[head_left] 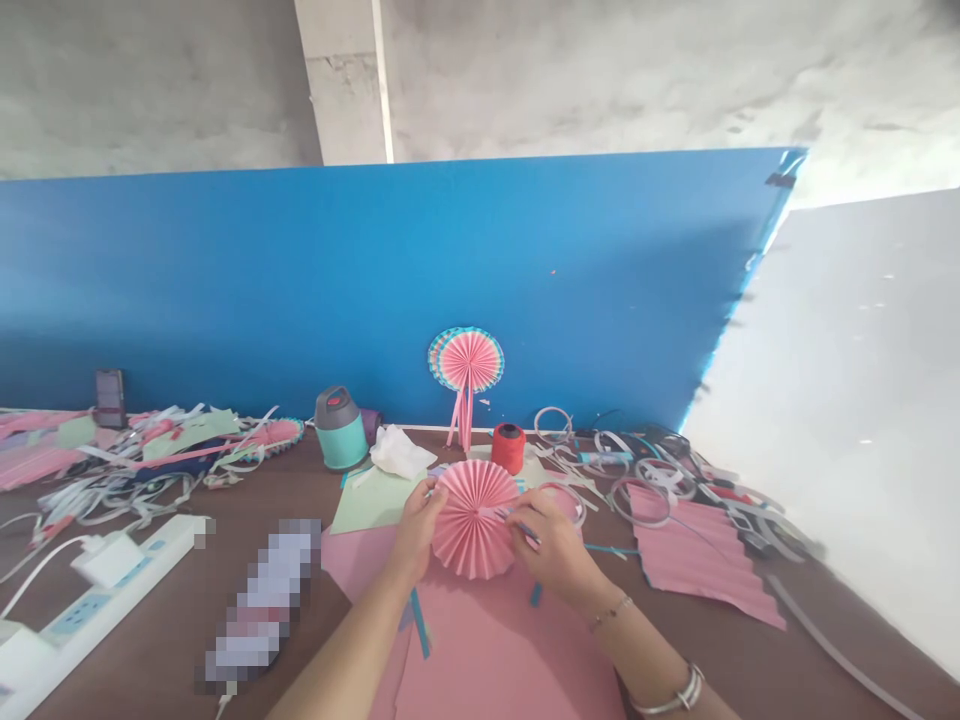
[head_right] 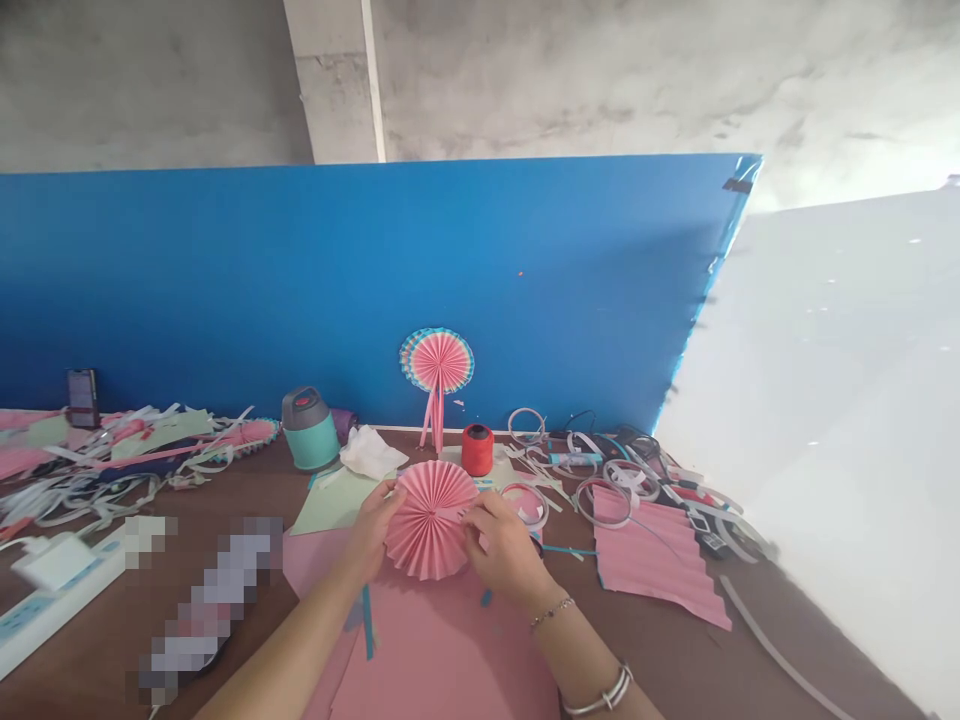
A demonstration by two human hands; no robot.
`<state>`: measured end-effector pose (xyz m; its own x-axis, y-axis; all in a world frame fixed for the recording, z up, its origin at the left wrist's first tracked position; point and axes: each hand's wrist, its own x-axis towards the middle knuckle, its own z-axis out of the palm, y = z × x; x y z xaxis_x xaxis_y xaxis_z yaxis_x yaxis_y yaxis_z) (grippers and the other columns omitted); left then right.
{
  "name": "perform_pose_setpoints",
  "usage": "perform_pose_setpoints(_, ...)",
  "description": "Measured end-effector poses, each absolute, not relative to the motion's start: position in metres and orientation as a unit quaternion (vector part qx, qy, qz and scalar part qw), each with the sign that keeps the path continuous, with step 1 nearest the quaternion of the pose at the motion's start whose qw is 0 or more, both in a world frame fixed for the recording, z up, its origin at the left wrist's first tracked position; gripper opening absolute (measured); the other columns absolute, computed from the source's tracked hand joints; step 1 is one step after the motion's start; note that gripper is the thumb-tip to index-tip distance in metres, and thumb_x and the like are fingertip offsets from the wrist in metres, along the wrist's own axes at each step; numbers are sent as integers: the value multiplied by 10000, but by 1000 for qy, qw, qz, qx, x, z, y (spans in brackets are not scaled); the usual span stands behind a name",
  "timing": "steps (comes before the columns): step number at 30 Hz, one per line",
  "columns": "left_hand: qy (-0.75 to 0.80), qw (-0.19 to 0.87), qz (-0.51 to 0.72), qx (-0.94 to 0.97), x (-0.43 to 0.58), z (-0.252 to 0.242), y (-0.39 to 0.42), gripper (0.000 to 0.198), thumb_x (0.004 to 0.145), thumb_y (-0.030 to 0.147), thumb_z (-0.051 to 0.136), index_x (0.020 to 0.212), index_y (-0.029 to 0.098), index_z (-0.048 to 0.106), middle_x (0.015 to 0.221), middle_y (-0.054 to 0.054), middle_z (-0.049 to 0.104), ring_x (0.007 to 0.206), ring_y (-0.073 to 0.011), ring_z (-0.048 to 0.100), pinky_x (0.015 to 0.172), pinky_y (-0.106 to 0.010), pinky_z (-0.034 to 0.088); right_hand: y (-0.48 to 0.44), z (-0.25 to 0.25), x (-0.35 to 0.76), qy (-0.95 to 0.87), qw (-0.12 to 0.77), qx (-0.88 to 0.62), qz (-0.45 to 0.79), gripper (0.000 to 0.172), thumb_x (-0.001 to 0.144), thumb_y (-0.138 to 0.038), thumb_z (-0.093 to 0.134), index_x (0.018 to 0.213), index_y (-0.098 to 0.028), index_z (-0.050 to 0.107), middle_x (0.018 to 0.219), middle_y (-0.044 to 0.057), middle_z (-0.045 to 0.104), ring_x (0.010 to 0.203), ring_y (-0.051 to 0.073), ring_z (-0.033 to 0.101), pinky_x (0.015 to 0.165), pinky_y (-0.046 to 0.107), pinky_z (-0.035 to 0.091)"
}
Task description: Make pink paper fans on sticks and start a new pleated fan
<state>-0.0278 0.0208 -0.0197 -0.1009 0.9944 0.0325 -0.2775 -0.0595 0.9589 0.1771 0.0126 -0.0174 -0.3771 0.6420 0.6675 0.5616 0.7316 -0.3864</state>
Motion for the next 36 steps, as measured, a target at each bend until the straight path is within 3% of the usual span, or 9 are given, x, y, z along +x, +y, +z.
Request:
perform_pose_setpoints(13,459,491,616,411,-27,-13,18,378,671,505,664,840,178,578,770,-37,650,735,-207,624,659,-295,458,11,-20,169,-801,408,-435,50,207,731,-33,452,756,-191,583,706,20,575,624,151,541,565,246,438)
perform_pose_setpoints(20,473,478,606,425,-24,-10,14,349,711,497,633,847,184,557,732,-30,643,705,-204,630,624,-284,462,13,-27,166,-796,384,-467,27,304,747,-21,446,930,-179,629,754,42,587,664,172,561,614,275,439)
perform_pose_setpoints(28,458,480,615,427,-26,-16,16,373,710,497,633,897,177,591,793,-45,663,752,-213,640,667,-299,471,11,-26,167,-802,386,-456,12,193,754,-41,458,683,-177,575,713,30,528,646,154,524,596,256,402)
perform_pose_setpoints(32,439,514,628,386,-28,-18,20,382,662,493,672,846,167,598,774,-41,669,734,-218,647,682,-316,472,11,-25,169,-777,437,-452,21,127,830,-140,469,837,-185,588,749,27,538,664,153,528,618,264,418)
perform_pose_setpoints(36,435,570,604,349,-28,-21,22,366,618,443,717,817,165,586,733,-27,662,641,-196,635,654,-313,463,14,-22,174,-753,468,-462,-21,169,840,-145,457,962,-194,564,872,58,573,821,196,556,702,304,447)
